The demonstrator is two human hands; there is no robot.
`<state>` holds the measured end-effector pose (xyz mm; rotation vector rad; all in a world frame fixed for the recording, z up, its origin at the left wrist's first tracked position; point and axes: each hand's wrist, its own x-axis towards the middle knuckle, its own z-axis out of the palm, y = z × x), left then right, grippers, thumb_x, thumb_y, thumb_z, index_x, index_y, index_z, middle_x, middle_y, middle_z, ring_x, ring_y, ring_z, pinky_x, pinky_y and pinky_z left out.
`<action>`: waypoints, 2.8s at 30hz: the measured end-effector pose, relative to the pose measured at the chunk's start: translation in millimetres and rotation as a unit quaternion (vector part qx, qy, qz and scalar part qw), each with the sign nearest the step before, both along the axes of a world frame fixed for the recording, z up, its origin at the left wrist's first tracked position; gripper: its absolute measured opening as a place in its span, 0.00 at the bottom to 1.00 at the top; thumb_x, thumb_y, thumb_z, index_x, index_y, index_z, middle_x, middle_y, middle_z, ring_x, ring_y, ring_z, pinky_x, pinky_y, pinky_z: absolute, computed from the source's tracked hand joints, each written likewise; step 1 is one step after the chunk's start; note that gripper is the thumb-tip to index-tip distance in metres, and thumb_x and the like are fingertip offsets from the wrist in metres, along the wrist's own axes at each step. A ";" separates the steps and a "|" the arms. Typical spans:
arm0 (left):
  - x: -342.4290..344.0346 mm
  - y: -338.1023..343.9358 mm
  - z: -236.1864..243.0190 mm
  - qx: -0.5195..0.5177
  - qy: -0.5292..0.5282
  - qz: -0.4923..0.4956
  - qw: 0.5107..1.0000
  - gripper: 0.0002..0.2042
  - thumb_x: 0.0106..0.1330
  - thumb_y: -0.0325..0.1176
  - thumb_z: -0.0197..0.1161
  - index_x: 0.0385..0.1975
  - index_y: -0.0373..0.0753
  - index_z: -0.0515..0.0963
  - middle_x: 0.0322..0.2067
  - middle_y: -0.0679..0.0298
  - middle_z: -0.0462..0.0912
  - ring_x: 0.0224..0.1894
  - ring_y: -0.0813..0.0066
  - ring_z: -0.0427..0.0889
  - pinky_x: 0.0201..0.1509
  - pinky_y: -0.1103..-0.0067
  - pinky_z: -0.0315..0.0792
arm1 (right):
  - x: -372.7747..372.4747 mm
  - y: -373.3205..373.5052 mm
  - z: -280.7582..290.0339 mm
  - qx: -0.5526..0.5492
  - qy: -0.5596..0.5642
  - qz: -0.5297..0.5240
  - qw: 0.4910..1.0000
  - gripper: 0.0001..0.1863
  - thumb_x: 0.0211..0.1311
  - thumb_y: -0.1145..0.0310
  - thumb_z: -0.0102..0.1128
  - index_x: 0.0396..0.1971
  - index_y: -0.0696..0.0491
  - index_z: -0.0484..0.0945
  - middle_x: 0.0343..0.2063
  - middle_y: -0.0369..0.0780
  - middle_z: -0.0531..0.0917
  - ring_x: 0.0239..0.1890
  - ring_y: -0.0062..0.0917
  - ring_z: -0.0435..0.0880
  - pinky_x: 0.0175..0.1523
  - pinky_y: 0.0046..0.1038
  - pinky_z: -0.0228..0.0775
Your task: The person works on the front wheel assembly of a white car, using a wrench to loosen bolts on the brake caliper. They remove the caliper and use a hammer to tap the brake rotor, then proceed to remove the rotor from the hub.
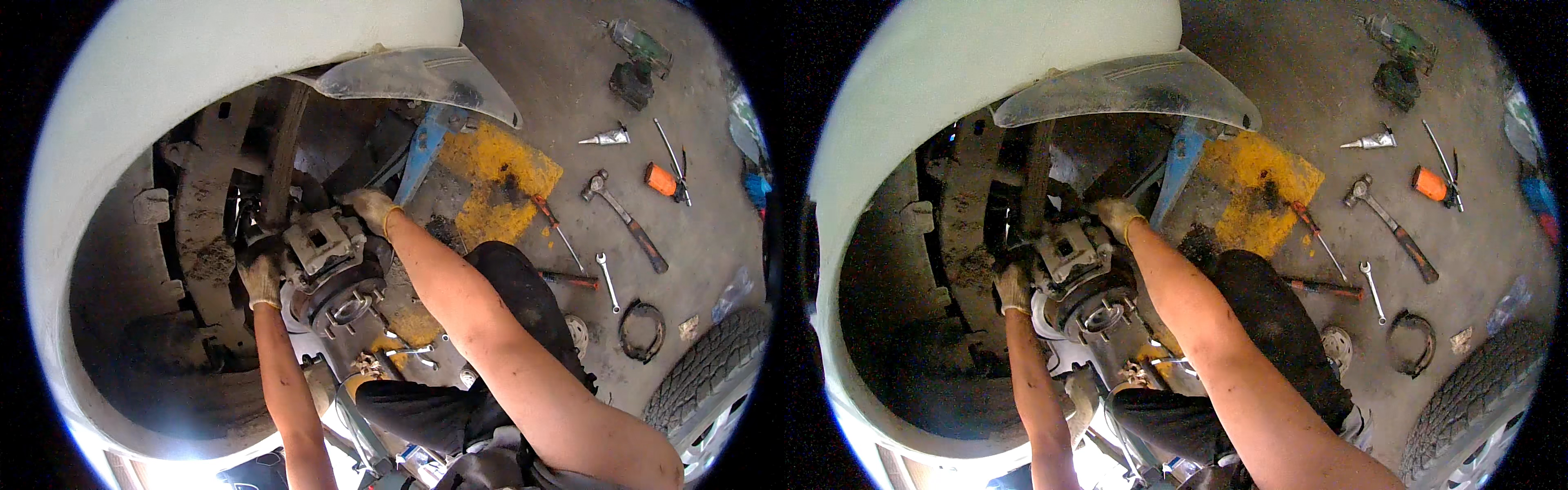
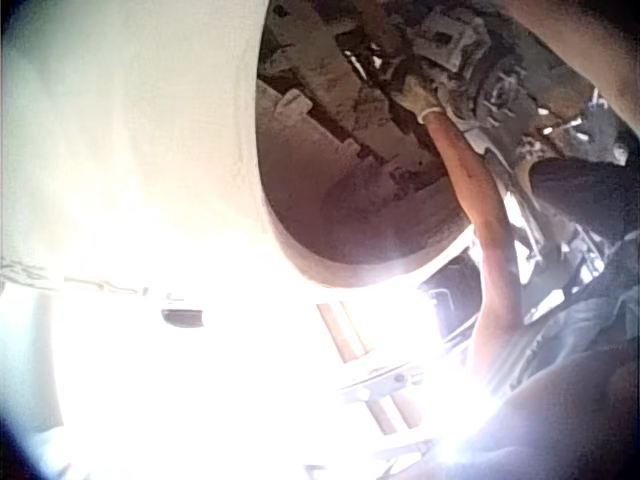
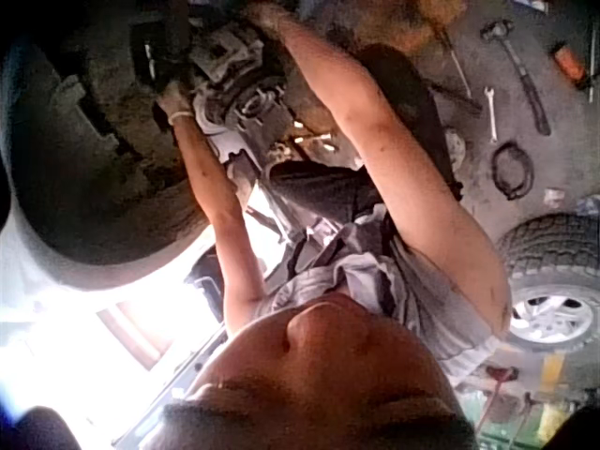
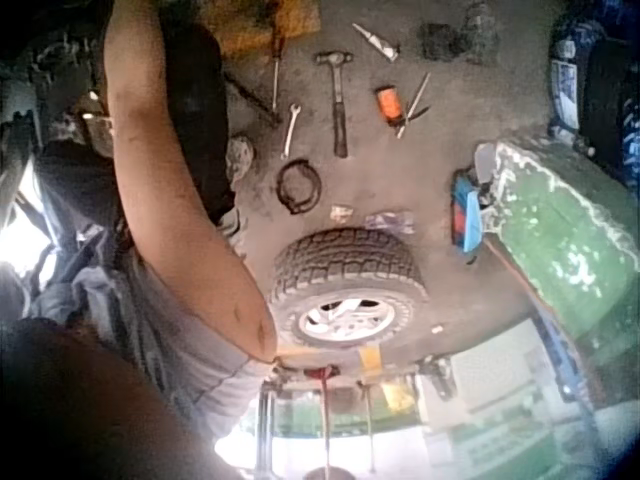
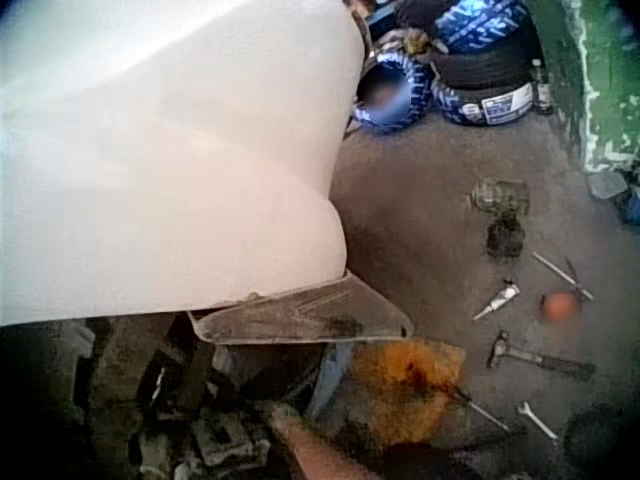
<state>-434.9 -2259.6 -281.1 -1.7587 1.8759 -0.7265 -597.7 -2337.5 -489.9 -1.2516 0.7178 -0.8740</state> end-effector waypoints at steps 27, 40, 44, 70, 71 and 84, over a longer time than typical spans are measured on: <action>-27.0 -6.3 2.1 -0.112 0.738 0.166 0.645 0.15 0.60 0.35 0.49 0.41 0.31 0.74 0.39 0.59 0.77 0.36 0.69 0.76 0.39 0.78 0.71 | -0.2 9.2 11.9 -0.166 0.118 0.012 0.979 0.16 0.54 0.65 0.44 0.39 0.54 0.74 0.42 0.45 0.76 0.47 0.38 0.72 0.49 0.33 0.65; -17.0 -2.6 8.9 -0.031 0.576 0.185 0.796 0.13 0.56 0.32 0.53 0.39 0.34 0.75 0.37 0.61 0.77 0.35 0.74 0.74 0.39 0.80 0.69 | -29.2 -4.2 88.5 -0.148 0.153 0.125 0.969 0.34 0.46 0.36 0.47 0.44 0.49 0.74 0.48 0.50 0.71 0.50 0.42 0.68 0.53 0.33 0.60; -22.8 13.5 15.0 -0.011 0.059 -0.029 0.998 0.17 0.56 0.29 0.46 0.47 0.45 0.71 0.46 0.60 0.74 0.48 0.62 0.72 0.52 0.71 0.64 | 0.5 -3.3 64.8 -0.210 0.126 0.009 0.970 0.25 0.51 0.44 0.46 0.42 0.45 0.76 0.43 0.47 0.75 0.43 0.44 0.73 0.47 0.34 0.64; -38.0 0.1 10.9 0.009 0.146 0.023 0.989 0.14 0.57 0.37 0.50 0.42 0.45 0.75 0.45 0.61 0.76 0.47 0.60 0.72 0.50 0.74 0.65 | 13.0 20.9 9.1 -0.378 0.300 -0.144 0.864 0.08 0.48 0.68 0.50 0.24 0.52 0.79 0.27 0.41 0.81 0.34 0.33 0.80 0.41 0.35 0.68; -28.5 4.1 10.2 0.008 0.131 -0.011 0.991 0.14 0.57 0.37 0.50 0.42 0.45 0.75 0.45 0.61 0.76 0.47 0.60 0.72 0.50 0.74 0.65 | 13.2 21.3 12.8 -0.368 0.272 -0.139 0.878 0.09 0.48 0.69 0.49 0.26 0.52 0.79 0.28 0.41 0.81 0.35 0.34 0.79 0.42 0.35 0.68; -15.4 -8.5 1.6 0.038 0.257 0.069 0.963 0.16 0.54 0.40 0.56 0.44 0.50 0.75 0.41 0.61 0.78 0.45 0.61 0.74 0.50 0.72 0.65 | -0.3 11.0 9.3 -0.195 0.140 -0.062 0.969 0.18 0.54 0.71 0.41 0.44 0.53 0.73 0.44 0.47 0.75 0.47 0.40 0.72 0.51 0.33 0.64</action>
